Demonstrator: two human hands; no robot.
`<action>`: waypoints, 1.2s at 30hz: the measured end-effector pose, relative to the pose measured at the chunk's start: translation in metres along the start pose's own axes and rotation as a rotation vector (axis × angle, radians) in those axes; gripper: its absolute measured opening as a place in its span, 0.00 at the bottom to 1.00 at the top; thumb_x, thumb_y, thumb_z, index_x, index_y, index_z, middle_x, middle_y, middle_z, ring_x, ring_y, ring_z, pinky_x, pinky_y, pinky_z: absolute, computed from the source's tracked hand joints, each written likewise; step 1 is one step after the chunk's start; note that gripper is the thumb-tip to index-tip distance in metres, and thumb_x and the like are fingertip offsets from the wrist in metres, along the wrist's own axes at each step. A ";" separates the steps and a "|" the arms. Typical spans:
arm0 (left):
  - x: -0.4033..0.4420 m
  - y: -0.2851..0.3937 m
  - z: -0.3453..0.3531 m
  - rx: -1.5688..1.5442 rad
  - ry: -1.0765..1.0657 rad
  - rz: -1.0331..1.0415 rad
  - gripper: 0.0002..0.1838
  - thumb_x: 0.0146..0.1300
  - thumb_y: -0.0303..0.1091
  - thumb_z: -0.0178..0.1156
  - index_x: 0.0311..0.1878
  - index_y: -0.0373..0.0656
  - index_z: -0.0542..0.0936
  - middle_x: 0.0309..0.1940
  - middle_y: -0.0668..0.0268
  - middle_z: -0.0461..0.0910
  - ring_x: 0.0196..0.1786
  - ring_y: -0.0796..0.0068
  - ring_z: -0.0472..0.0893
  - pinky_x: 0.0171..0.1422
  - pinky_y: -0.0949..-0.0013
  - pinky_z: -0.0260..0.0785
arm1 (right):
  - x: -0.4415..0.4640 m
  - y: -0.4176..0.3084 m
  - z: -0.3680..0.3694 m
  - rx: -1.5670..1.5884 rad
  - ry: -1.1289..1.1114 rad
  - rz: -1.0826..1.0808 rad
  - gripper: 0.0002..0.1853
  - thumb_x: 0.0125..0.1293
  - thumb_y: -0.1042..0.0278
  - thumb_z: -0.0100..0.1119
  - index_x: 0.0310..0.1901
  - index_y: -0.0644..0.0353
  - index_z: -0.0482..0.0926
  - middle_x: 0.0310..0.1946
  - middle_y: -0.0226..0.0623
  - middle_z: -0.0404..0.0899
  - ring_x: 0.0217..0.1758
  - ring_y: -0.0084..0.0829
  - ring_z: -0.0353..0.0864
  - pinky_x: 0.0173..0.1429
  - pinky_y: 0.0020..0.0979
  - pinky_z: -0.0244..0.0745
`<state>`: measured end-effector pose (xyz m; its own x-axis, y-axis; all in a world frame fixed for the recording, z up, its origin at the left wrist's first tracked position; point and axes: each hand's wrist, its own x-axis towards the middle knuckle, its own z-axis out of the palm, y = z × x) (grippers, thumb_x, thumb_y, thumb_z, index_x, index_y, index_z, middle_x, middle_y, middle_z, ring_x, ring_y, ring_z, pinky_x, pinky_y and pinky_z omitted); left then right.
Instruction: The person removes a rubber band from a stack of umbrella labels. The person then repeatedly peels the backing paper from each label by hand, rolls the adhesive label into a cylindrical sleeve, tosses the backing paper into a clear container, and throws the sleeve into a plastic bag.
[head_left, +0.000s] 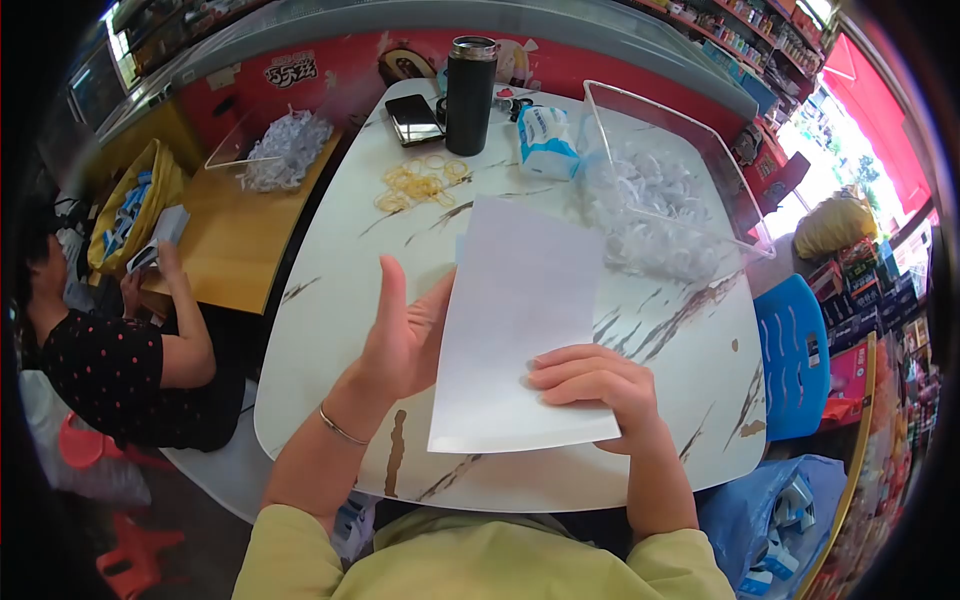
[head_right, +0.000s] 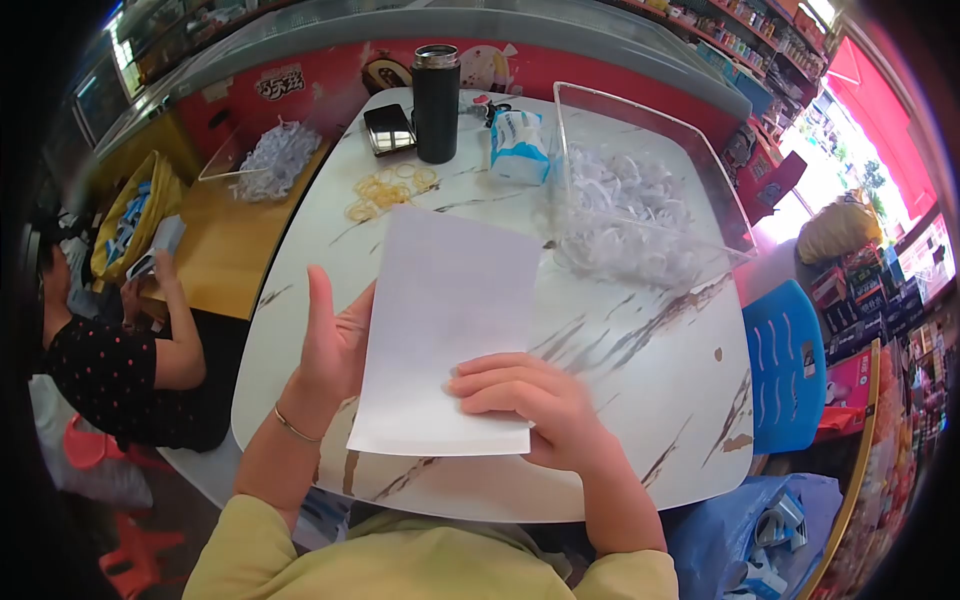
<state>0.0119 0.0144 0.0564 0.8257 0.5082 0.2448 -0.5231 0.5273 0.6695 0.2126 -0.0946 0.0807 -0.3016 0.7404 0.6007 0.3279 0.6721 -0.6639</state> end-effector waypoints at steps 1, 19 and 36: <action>0.000 0.000 -0.002 -0.117 -0.060 0.006 0.47 0.59 0.74 0.26 0.71 0.46 0.51 0.67 0.59 0.58 0.69 0.69 0.59 0.71 0.60 0.50 | -0.001 0.001 -0.001 -0.003 0.013 -0.002 0.08 0.51 0.79 0.58 0.35 0.61 0.79 0.37 0.36 0.82 0.46 0.41 0.80 0.49 0.33 0.75; 0.003 0.006 0.005 0.910 0.351 0.001 0.30 0.48 0.21 0.65 0.57 0.43 0.70 0.40 0.63 0.77 0.39 0.83 0.75 0.36 0.82 0.68 | -0.010 0.008 0.001 -0.177 0.115 0.045 0.13 0.46 0.80 0.64 0.36 0.59 0.81 0.34 0.35 0.82 0.36 0.34 0.82 0.38 0.27 0.75; 0.003 0.005 0.003 1.168 0.081 0.191 0.24 0.47 0.12 0.62 0.51 0.35 0.76 0.50 0.58 0.78 0.54 0.69 0.76 0.59 0.70 0.68 | -0.016 0.023 0.004 0.419 0.474 0.662 0.12 0.58 0.81 0.58 0.45 0.70 0.72 0.33 0.38 0.80 0.35 0.22 0.79 0.40 0.23 0.75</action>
<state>0.0129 0.0161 0.0627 0.7173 0.5749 0.3936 -0.0925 -0.4814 0.8716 0.2217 -0.0906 0.0542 0.2619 0.9600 0.0987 -0.0766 0.1226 -0.9895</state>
